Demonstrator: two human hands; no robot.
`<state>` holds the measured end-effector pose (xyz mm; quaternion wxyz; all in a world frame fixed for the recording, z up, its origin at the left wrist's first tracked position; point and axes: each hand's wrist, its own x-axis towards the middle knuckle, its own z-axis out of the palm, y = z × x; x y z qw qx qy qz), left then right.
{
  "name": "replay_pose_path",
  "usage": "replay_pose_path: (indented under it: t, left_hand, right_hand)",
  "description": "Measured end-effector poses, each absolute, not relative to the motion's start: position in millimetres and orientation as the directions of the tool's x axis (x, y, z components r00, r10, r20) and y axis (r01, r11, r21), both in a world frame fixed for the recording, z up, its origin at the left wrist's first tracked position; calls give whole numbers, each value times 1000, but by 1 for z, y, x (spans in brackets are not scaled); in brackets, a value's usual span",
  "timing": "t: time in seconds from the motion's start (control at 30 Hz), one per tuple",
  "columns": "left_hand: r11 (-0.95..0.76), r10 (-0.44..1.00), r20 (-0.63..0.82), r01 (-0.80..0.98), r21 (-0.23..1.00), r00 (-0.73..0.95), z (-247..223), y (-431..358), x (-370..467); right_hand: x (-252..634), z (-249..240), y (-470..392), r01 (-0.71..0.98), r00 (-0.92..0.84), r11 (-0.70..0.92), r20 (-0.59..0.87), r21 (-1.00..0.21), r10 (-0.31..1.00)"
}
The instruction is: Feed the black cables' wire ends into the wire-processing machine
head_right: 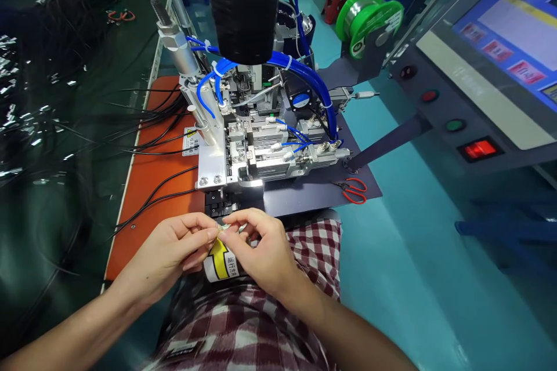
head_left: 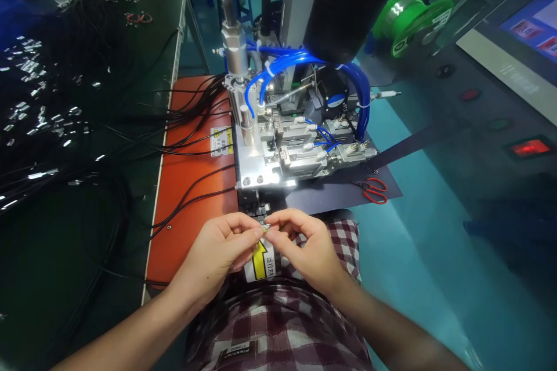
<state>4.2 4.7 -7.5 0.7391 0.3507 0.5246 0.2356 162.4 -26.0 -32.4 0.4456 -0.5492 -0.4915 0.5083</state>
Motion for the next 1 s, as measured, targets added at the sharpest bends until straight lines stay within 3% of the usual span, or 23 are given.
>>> replay_pose_path:
  t: [0.1,0.33,0.6,0.87,1.0]
  left_hand:
    - [636,717,-600,22,772,355,-7,4,3]
    - [632,724,-599,17,775,342,-5,2,5]
    - [647,705,-613,32,762,356,-3,3,7]
    - [665,699,-625,8,747,348,-4,3,7]
    - [664,694,-624,16,748,358,-5,4,5]
  right_hand:
    - [159,-34,-27,152,16,-34,-31,-988,999]
    - [160,-34,-29,68,10,-152,-151,-986,988]
    - [159,-30,-30,172,-48,-45,-54,-984,997]
    - [161,-34,-27,-63,-68,-248,-243,-967,968]
    - [163,-31,-27,-7,-32,-223,-222,-975,974]
